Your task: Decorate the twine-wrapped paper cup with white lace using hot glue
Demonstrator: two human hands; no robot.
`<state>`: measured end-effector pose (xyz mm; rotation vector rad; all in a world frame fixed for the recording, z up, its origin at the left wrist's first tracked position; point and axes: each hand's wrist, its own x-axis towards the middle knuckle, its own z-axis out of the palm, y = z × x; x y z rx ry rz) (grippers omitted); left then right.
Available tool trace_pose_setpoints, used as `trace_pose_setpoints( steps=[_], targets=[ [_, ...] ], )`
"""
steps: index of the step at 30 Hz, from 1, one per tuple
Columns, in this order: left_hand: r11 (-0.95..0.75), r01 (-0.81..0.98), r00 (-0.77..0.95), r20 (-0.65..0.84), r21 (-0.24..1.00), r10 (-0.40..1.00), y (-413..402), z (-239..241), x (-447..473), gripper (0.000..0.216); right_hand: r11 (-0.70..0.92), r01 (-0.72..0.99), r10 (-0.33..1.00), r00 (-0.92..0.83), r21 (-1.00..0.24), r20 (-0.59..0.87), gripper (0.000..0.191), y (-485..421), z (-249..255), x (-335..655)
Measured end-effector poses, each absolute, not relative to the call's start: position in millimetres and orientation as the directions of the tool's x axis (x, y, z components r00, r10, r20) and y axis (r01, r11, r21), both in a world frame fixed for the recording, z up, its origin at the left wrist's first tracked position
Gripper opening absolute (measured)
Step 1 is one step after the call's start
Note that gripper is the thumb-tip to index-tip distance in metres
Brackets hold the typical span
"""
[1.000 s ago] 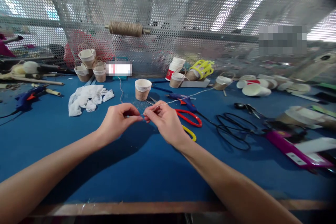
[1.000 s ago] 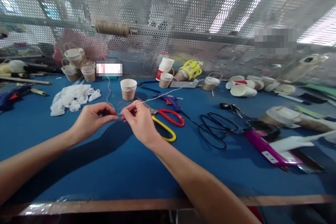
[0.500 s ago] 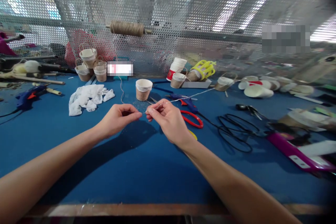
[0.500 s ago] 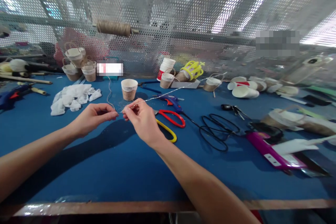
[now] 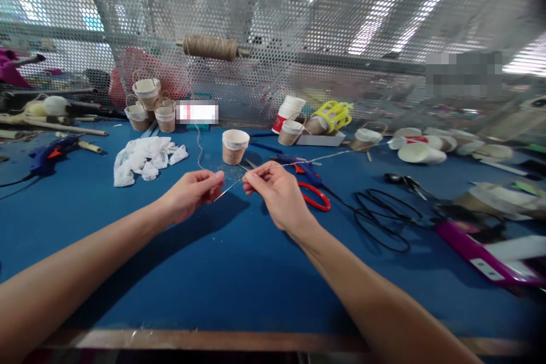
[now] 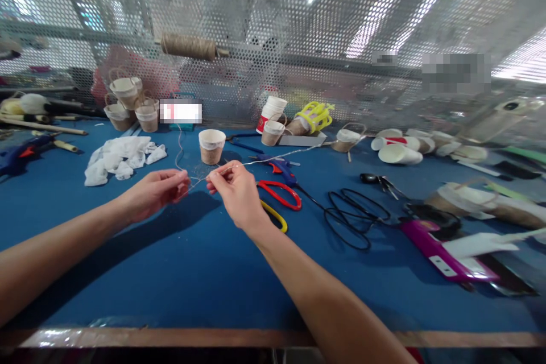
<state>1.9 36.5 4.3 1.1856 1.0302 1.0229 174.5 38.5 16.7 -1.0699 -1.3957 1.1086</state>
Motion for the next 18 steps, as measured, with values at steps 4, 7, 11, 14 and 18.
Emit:
trace_pose_setpoints(
  steps=[4,7,11,14,18],
  targets=[
    [-0.723,0.521,0.21,0.752,0.454,0.625,42.4,5.6,-13.4,0.009,0.036,-0.049,0.996,-0.078,-0.998,0.04,0.015,47.1,15.4,177.1],
    [-0.835,0.547,0.577,0.751,-0.062,0.322,43.5,6.0,-18.9,0.009,0.0,-0.057,0.994,-0.111,-0.998,0.007,0.016,45.9,15.1,176.0],
    [-0.838,0.534,0.625,0.721,-0.113,0.301,40.1,3.4,-14.6,0.014,0.027,-0.055,0.988,-0.152,-0.998,0.035,0.016,39.6,16.1,172.6],
    [-0.821,0.525,0.454,0.744,0.222,0.491,34.7,2.4,-6.4,0.013,0.14,-0.025,0.978,-0.153,-0.99,0.142,0.015,35.8,17.1,171.6],
    [-0.273,0.185,0.177,0.241,0.944,0.954,28.4,5.1,5.1,0.018,0.301,0.077,0.948,-0.131,-0.951,0.289,0.011,31.9,18.8,172.4]
  ],
)
